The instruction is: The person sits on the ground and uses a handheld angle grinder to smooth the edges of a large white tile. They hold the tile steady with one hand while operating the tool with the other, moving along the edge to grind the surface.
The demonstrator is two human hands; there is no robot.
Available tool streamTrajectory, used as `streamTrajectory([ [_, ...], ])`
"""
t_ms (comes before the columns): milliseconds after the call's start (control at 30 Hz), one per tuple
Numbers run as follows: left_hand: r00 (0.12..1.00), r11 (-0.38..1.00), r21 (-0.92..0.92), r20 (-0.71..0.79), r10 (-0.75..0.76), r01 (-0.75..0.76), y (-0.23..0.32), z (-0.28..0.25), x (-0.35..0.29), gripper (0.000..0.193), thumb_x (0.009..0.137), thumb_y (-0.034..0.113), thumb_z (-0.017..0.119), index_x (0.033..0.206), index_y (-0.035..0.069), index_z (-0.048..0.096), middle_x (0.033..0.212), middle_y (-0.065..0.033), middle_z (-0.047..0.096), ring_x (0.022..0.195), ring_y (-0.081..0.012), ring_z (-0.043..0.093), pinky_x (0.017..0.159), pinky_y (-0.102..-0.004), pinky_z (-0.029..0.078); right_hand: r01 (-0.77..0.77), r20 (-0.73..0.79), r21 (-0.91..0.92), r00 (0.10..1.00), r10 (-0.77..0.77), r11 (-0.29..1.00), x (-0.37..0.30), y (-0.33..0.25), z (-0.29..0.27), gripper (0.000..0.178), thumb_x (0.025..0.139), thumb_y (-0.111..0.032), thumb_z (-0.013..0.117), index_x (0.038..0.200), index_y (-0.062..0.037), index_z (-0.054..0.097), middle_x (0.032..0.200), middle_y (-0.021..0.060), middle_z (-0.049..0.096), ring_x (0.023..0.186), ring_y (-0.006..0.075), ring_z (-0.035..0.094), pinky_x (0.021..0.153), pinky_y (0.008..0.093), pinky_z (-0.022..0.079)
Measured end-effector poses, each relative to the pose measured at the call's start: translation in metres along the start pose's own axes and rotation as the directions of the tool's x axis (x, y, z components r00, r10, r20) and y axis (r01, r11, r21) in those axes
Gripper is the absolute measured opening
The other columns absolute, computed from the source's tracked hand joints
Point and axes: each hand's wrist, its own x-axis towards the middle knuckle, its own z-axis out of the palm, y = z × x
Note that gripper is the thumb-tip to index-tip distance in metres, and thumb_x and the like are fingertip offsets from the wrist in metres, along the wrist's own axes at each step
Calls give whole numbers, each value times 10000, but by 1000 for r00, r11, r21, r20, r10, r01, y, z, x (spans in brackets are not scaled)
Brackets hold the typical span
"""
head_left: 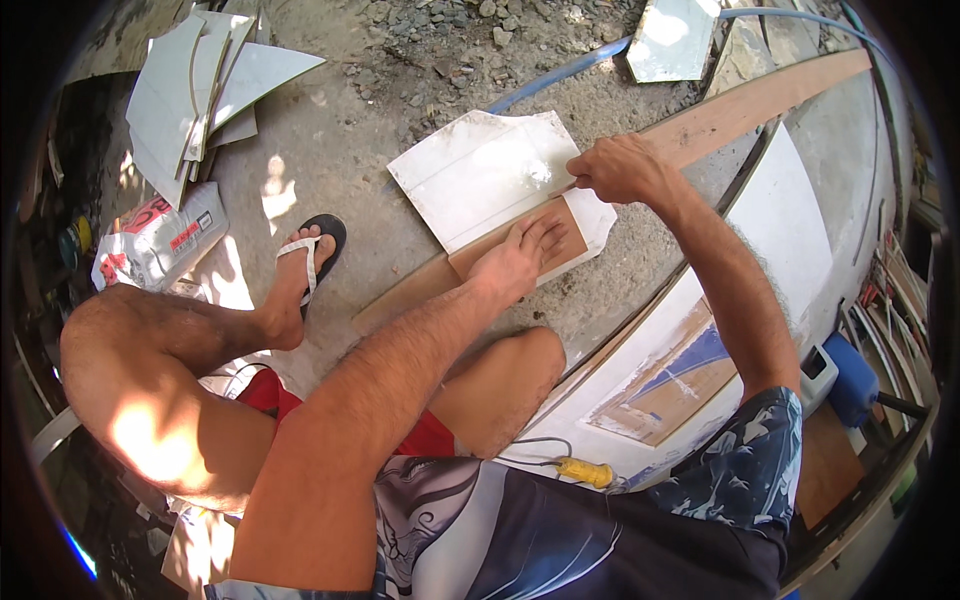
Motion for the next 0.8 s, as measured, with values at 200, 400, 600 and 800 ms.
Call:
streamTrajectory([
  [200,1000,1000,-18,-22,-10,9,0,7,2,748,1110,285,498,1789,69,271,1882,-163,183,1732,-430,121,1396,-597,133,46,30,44,998,-47,998,7,-30,1,124,982,-213,729,1068,-221,818,975,69,829,987,326,807,853,496,623],
  [400,1000,999,-36,-28,12,-13,1,9,1,754,1106,273,506,1789,62,266,1884,-178,161,1736,-449,77,1396,-606,126,-142,33,-5,989,142,990,-15,38,-12,88,1000,-255,737,996,-228,820,891,42,820,871,287,794,767,459,607],
  [600,1000,999,-41,-16,23,-23,-1,8,0,766,1103,270,517,1786,40,259,1885,-202,127,1733,-459,81,1394,-611,121,-35,-64,17,997,36,999,-17,13,-20,83,984,-261,766,947,-207,815,829,69,798,831,313,789,728,476,593],
  [800,1000,997,-79,-20,13,-15,-1,8,0,777,1103,258,533,1788,33,244,1874,-217,154,1727,-454,114,1385,-607,161,14,-19,53,1000,-13,999,2,-3,10,68,981,-239,746,990,-203,803,849,107,794,865,359,789,760,514,605],
])
